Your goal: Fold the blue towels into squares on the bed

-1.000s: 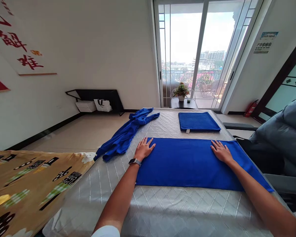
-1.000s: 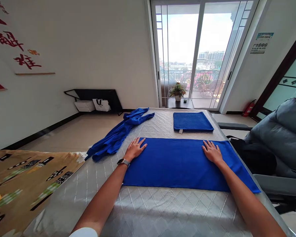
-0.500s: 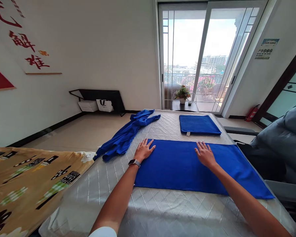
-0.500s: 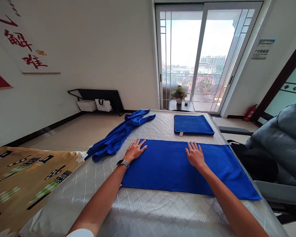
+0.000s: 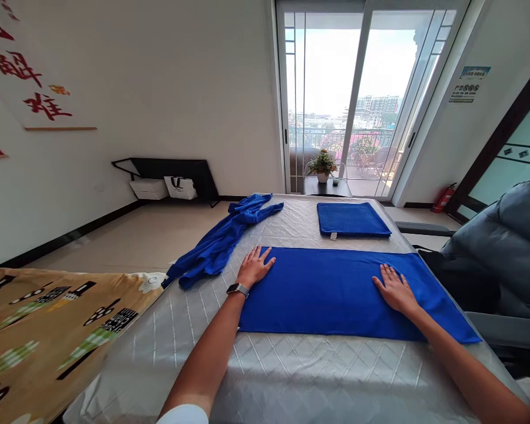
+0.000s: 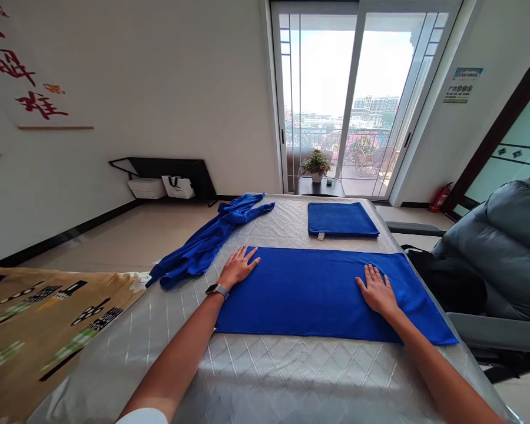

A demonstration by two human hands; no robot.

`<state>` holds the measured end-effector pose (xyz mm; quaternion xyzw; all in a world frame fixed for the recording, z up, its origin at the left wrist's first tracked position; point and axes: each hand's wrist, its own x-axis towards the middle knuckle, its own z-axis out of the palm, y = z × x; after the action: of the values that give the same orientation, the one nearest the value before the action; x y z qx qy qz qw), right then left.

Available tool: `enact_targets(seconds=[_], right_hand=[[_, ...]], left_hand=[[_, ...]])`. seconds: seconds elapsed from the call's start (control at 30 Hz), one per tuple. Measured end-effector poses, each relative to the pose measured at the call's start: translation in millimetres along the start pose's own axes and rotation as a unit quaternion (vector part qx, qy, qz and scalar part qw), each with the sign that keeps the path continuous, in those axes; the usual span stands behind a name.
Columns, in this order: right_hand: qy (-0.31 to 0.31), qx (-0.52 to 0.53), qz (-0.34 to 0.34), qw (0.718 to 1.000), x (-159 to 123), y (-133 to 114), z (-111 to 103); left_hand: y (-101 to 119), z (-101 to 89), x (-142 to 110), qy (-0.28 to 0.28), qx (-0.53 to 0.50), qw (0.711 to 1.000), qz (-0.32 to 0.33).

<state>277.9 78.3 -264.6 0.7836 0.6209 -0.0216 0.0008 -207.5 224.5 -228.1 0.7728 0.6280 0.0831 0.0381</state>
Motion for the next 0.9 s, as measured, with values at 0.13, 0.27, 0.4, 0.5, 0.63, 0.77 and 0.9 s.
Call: enact_targets(seconds=[0.13,0.27,0.4,0.5,0.63,0.77,0.9], right_hand=[[0.036,-0.058,0.07,0.995,-10,95,5],[0.094,-0.099,0.113,0.984,-22,115,-6],[0.159,-0.077,0.035,0.984,-38,41,-25],[0.104,-0.008,-0.087,0.991,-56,-48,-35],[0.003,0.083,-0.208,0.975,-76,-139,-35],[-0.037,0.11,-0.216,0.969,-83,-159,-28],[-0.033,0.091,-0.182,0.978,-84,-122,-20]], left_hand=[[0,1.3,1,0.005,-0.001,1.0,0.002],[-1,2.2,1,0.008,-0.005,1.0,0.0],[2,0.2,0,0.053,0.002,0.998,0.014],[9,-4.2,-4,0.106,0.021,0.994,0.033],[19,-5.9,-24,0.098,0.039,0.992,0.067],[10,5.3,-72,0.056,0.032,0.993,0.1],[-12,15.4,-119,0.03,0.043,0.993,0.108]])
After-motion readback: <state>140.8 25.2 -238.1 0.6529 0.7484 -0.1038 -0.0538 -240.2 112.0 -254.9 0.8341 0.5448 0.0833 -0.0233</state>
